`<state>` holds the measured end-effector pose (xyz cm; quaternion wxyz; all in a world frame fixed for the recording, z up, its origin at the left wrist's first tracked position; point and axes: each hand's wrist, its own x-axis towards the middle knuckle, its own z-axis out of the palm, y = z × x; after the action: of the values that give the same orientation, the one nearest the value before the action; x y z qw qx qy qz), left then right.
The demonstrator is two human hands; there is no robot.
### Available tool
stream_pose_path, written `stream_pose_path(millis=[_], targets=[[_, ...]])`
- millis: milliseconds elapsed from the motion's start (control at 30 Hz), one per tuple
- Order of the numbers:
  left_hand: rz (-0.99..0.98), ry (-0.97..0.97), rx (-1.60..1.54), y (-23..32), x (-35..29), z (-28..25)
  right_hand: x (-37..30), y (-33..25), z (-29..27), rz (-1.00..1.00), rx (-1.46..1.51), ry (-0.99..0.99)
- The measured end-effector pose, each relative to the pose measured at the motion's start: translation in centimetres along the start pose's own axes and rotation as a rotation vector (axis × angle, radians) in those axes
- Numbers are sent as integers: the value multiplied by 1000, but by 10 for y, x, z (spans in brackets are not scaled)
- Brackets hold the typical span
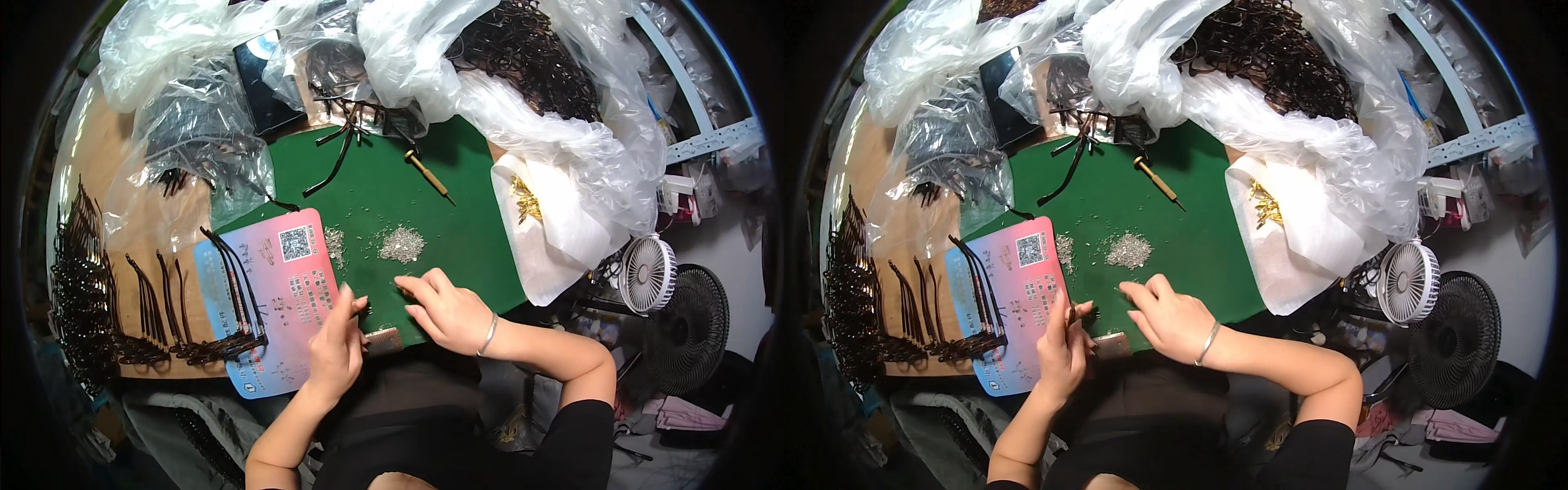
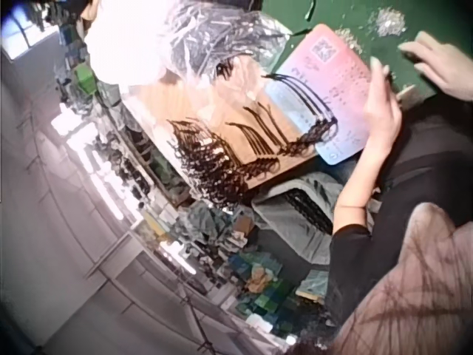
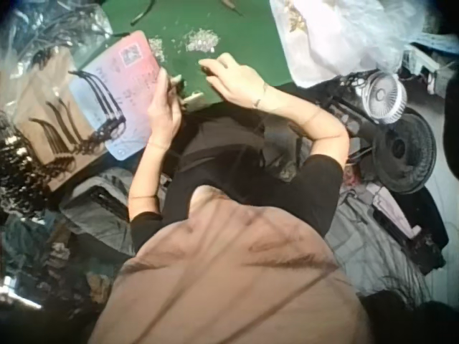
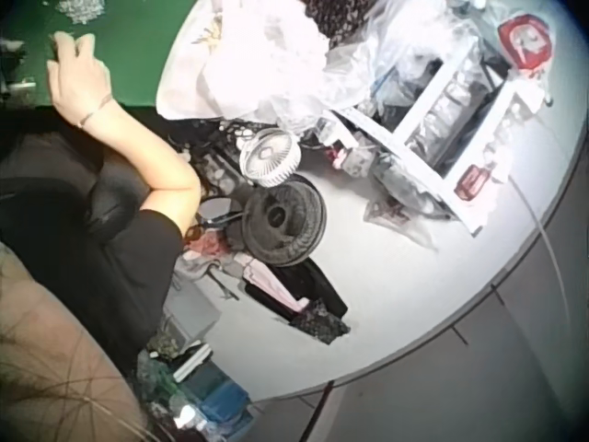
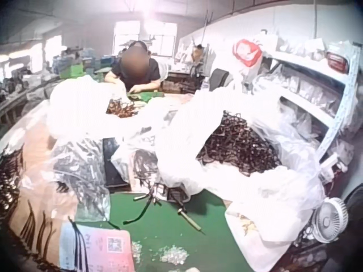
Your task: The person assembles eyeglasses by inserting small metal screws into the hinge area of the frames using a screwdriver. They repeatedly pick up frames, tighten the screws, and place the finished glasses aside.
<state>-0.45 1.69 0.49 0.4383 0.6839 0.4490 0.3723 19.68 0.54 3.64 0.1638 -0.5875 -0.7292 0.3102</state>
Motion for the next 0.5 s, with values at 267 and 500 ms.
stream_pose_path(millis=[267,500], targets=[[-407,-70,-422,2,5,-26,13,22,-4,9,236,-18],[-412,-391,-1096,6,-8,-83,74,48,-116,298,-47,344]])
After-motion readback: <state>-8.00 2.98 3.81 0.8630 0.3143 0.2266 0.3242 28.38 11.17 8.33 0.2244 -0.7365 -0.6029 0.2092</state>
